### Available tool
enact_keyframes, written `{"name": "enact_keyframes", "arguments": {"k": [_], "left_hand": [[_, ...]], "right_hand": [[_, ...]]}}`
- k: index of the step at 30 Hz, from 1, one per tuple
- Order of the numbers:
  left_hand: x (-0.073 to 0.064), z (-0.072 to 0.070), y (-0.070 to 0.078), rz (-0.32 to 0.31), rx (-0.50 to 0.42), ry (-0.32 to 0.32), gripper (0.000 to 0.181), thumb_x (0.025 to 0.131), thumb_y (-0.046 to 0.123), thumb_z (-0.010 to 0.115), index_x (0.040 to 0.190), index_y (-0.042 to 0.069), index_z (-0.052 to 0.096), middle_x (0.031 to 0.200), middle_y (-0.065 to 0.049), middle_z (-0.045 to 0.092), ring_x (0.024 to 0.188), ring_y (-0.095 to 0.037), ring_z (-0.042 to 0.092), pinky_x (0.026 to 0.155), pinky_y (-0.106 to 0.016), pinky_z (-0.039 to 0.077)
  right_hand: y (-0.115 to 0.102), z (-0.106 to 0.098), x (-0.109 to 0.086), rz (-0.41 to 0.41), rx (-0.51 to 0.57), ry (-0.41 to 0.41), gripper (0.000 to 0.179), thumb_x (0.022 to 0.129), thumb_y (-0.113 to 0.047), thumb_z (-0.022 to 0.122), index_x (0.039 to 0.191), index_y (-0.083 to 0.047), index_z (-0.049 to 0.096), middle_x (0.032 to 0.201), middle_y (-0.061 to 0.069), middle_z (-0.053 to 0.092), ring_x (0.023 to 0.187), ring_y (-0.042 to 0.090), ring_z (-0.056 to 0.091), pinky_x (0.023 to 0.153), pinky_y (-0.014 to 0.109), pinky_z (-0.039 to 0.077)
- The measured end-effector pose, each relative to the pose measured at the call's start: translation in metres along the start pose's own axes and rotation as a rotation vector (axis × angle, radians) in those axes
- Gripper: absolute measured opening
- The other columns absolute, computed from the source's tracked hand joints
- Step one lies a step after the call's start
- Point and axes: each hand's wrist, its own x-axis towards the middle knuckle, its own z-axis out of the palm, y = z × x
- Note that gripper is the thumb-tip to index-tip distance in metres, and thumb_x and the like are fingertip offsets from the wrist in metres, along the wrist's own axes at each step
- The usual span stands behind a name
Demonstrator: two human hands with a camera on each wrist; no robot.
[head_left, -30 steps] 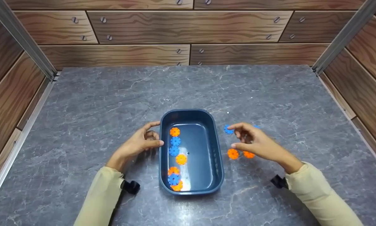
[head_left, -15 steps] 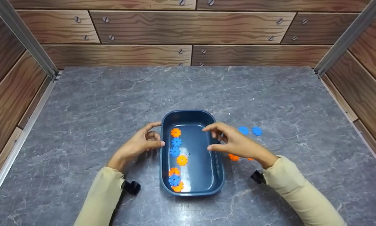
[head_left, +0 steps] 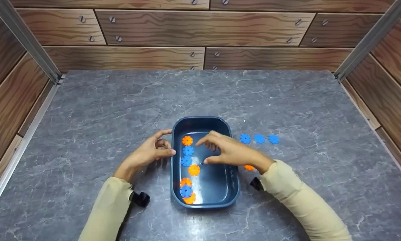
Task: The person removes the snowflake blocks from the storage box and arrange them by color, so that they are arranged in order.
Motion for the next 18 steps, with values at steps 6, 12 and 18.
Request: {"name": "enact_keyframes", "arguments": {"k": [6,12,18], "left_hand": [[0.0,-0.001,-0.001,0.015,0.002,-0.007,0.075,0.086,0.011,0.07,0.147,0.006,0.029,0.086,0.002,0.057,0.063,-0.009,0.046,0.055,-0.021,0.036],[0.0,-0.001,-0.001,0.013,-0.005,0.005,0.074,0.085,0.011,0.071,0.147,0.006,0.03,0.086,0.001,0.057,0.063,-0.009,0.046,0.055,-0.021,0.035],[-0.001,-0.001,-0.001,0.022,-0.012,-0.005,0.076,0.085,0.012,0.071,0.147,0.005,0.028,0.085,0.002,0.057,0.062,-0.009,0.047,0.054,-0.021,0.035]], "right_hand": [[-0.001,0.005,0.012,0.019,-0.078,-0.105,0.042,0.088,-0.023,0.071,0.128,-0.018,0.059,0.115,0.009,0.054,0.103,0.024,0.056,0.087,0.038,0.048],[-0.001,0.012,0.021,0.011,-0.16,-0.168,0.039,0.087,-0.024,0.071,0.126,-0.022,0.061,0.113,0.005,0.055,0.095,0.02,0.057,0.08,0.033,0.047],[0.001,0.017,0.026,-0.006,-0.258,-0.22,0.039,0.086,-0.026,0.072,0.123,-0.024,0.062,0.101,0.0,0.057,0.082,0.012,0.052,0.072,0.027,0.044]]}}
